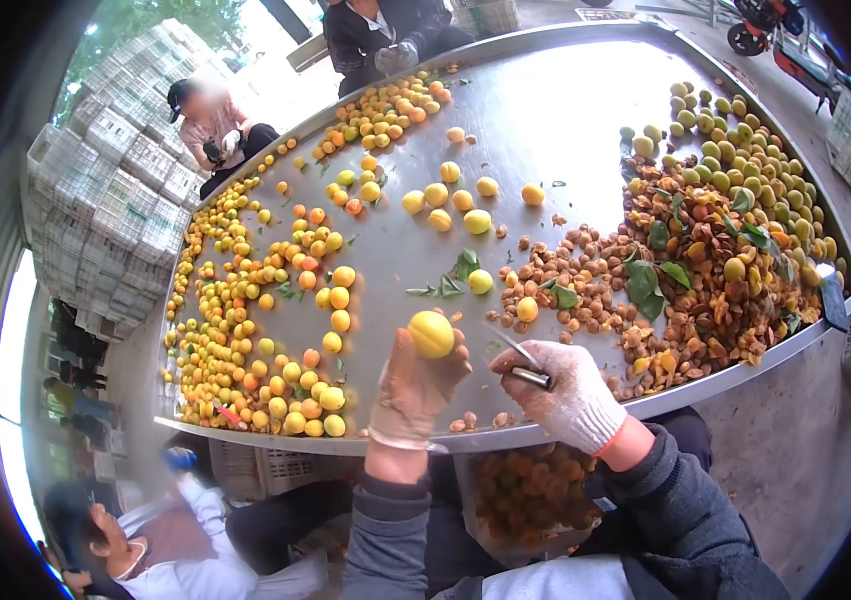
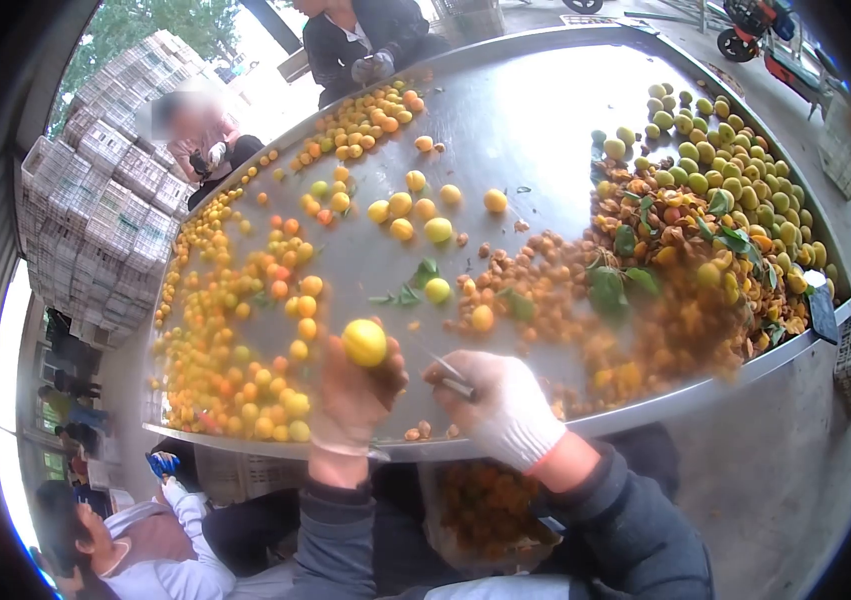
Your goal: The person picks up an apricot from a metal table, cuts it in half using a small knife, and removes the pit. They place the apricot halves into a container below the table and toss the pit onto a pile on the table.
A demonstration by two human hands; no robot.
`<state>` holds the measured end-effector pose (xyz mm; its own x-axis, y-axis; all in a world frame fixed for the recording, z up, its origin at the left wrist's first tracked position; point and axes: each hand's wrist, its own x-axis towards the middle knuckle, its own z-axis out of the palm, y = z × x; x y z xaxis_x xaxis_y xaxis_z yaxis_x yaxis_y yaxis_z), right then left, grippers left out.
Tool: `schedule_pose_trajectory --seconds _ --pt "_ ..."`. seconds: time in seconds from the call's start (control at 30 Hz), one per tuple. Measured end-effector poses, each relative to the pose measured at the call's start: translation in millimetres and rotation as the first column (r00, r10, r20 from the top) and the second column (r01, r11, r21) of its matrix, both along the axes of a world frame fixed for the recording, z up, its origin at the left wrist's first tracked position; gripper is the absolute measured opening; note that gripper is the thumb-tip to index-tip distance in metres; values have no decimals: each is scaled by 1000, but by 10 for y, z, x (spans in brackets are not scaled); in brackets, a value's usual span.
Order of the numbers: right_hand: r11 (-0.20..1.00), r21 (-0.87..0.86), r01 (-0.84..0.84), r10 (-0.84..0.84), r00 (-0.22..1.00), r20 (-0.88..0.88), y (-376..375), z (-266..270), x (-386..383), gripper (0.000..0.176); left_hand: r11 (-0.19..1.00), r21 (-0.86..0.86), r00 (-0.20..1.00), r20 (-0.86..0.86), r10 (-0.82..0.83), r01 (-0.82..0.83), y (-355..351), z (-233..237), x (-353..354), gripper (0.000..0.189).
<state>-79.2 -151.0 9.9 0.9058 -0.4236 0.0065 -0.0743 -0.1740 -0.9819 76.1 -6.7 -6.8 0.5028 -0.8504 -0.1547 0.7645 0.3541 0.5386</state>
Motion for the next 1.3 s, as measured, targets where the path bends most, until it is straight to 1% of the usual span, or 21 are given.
schedule_pose_trajectory --seconds 0.03,0.07,0.13,0.17,0.2,0.27,0.4,0.47,0.6,0.7,0.77,0.9,0.97,1.0,1.07,1.1,1.13,1.17,1.2,1.27,1.3 --pt "999 -43 -25 28 996 80 37 -60 3 16 999 -40 999 -17 -27 26 9 -101 -37 55" --pt "999 -48 -16 20 997 81 54 -43 -10 16 998 -45 999 -17 -35 35 32 -168 -101 55" --pt "992 -110 -69 70 997 10 95 7 -5 15 986 125 969 233 77 -108 -15 -194 -247 55" --pt "986 -161 -46 54 998 43 110 -46 1 14 964 178 946 294 139 -197 -60 -195 -327 55" --pt "985 -167 -43 49 998 34 102 -42 5 14 966 174 949 285 136 -190 -95 -183 -359 55" --pt "983 -183 -22 22 1000 -3 105 -35 17 14 936 255 903 413 121 -242 -119 -164 -397 71" --pt "972 -233 -25 28 1000 10 78 -53 63 15 940 265 906 413 92 -215 -88 -84 -375 69" --pt "971 -236 -31 32 999 0 97 -24 71 14 939 248 894 434 113 -240 -73 -71 -377 57" --pt "968 -247 -38 41 999 7 118 -17 79 15 942 232 919 365 147 -243 -94 -21 -424 58" --pt "962 -270 -33 28 999 -22 131 -75 78 15 936 257 920 367 136 -240 -69 -15 -427 67" --pt "960 -278 -37 36 999 -10 135 -105 78 15 897 299 834 538 123 -326 -46 71 -459 57" --pt "961 -268 -64 56 998 -37 111 -152 114 14 862 349 810 575 112 -367 -63 183 -529 59" --pt "955 -284 -84 55 993 -108 99 -182 134 12 830 382 716 698 30 -407 -64 159 -561 61" --pt "955 -285 -85 55 992 -111 97 -181 134 12 830 382 717 696 31 -406 -54 143 -562 61" --pt "935 -346 -82 56 995 -83 89 -169 144 12 808 220 337 941 -27 -546 -42 116 -546 63" --pt "933 -349 -85 59 995 -84 100 -184 147 12 807 217 338 941 -23 -549 -46 125 -553 63" --pt "932 -359 -49 34 998 -47 116 -206 153 12 843 278 573 818 44 -461 -60 145 -563 61" --pt "930 -368 -12 10 1000 -8 126 -211 160 13 881 306 768 633 93 -359 -69 161 -563 59" --pt "928 -373 -16 14 1000 -7 134 -195 162 13 882 301 767 634 100 -364 -63 166 -554 59" --pt "928 -372 -11 -16 998 -68 152 -153 150 16 858 421 799 601 -22 -293 -42 162 -540 58" --pt "928 -373 -12 -15 997 -70 158 -137 146 16 859 421 801 599 -21 -292 -39 135 -528 58"
